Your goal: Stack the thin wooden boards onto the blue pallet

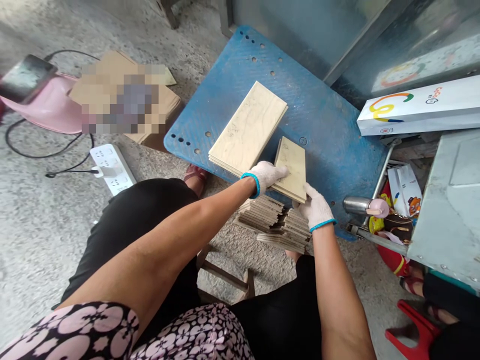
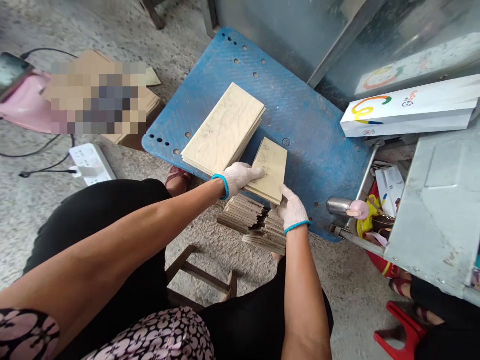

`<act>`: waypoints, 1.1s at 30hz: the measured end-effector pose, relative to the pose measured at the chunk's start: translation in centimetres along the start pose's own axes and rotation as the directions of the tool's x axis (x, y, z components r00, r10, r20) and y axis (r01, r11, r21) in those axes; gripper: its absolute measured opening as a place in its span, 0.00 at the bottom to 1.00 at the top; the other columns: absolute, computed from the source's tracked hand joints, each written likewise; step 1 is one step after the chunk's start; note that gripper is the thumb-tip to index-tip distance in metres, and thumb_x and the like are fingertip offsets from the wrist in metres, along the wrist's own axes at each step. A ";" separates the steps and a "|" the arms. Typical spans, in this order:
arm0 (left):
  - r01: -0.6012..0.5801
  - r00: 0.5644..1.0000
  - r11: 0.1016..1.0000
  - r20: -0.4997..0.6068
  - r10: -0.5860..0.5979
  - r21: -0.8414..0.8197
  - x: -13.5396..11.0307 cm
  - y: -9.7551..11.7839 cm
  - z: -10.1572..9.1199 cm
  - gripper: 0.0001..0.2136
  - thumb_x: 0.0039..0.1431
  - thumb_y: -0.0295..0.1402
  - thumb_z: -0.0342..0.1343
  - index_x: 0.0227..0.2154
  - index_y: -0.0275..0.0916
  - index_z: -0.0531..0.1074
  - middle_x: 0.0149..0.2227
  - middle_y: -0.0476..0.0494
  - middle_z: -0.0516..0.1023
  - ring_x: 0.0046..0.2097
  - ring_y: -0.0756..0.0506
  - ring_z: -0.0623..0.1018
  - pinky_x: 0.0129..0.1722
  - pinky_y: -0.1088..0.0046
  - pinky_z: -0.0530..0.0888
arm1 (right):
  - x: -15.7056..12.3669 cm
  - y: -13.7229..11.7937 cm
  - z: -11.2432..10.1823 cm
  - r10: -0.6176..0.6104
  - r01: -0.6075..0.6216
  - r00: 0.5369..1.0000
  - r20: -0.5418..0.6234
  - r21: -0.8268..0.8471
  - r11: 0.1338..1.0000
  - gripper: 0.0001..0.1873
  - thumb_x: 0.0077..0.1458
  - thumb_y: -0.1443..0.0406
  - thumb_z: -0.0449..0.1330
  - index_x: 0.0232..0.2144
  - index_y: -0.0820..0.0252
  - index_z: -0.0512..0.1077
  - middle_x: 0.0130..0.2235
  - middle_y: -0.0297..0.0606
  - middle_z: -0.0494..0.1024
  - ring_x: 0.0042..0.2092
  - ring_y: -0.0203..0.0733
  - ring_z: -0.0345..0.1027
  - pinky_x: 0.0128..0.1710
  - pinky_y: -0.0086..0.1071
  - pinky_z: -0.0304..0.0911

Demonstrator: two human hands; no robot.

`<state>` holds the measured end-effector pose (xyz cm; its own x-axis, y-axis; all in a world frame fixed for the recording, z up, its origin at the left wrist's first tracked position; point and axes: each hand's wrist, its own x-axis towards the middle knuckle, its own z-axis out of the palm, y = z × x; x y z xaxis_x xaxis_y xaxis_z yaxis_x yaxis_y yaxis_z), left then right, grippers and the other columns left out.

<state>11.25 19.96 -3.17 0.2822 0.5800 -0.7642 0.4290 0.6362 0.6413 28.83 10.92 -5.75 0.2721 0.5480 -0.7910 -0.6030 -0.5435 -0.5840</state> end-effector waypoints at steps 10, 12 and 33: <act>-0.161 0.974 0.987 0.158 0.161 -0.013 -6.6 0.1 -0.2 0.18 0.51 0.47 0.63 0.37 0.37 0.76 0.39 0.42 0.82 0.37 0.44 0.80 0.29 0.73 0.75 | -3.5 -1.9 -0.8 -0.119 0.142 0.986 0.114 -0.225 0.964 0.45 0.49 0.30 0.44 0.45 0.57 0.75 0.40 0.46 0.81 0.47 0.54 0.75 0.44 0.48 0.72; -0.227 0.949 0.974 0.222 0.222 -0.003 -8.0 0.0 -0.1 0.18 0.51 0.48 0.62 0.37 0.38 0.75 0.38 0.43 0.81 0.37 0.44 0.79 0.28 0.72 0.74 | -4.1 -3.3 -1.0 -0.195 0.211 0.976 0.096 -0.202 0.957 0.44 0.50 0.30 0.44 0.46 0.57 0.75 0.43 0.46 0.81 0.49 0.53 0.74 0.46 0.48 0.71; -0.479 0.869 0.738 0.377 0.322 0.476 -13.5 -3.0 -2.2 0.16 0.54 0.45 0.58 0.42 0.44 0.74 0.39 0.49 0.79 0.38 0.46 0.77 0.33 0.74 0.68 | -10.9 -4.2 -0.9 -0.579 0.568 0.815 -0.025 -0.159 0.807 0.16 0.49 0.54 0.65 0.38 0.54 0.71 0.38 0.34 0.80 0.43 0.41 0.76 0.45 0.35 0.72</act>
<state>4.32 11.36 5.36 0.7064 0.5168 -0.4837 0.5893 -0.0507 0.8063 29.07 6.68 5.14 0.5898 0.7451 -0.3113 -0.2128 -0.2285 -0.9500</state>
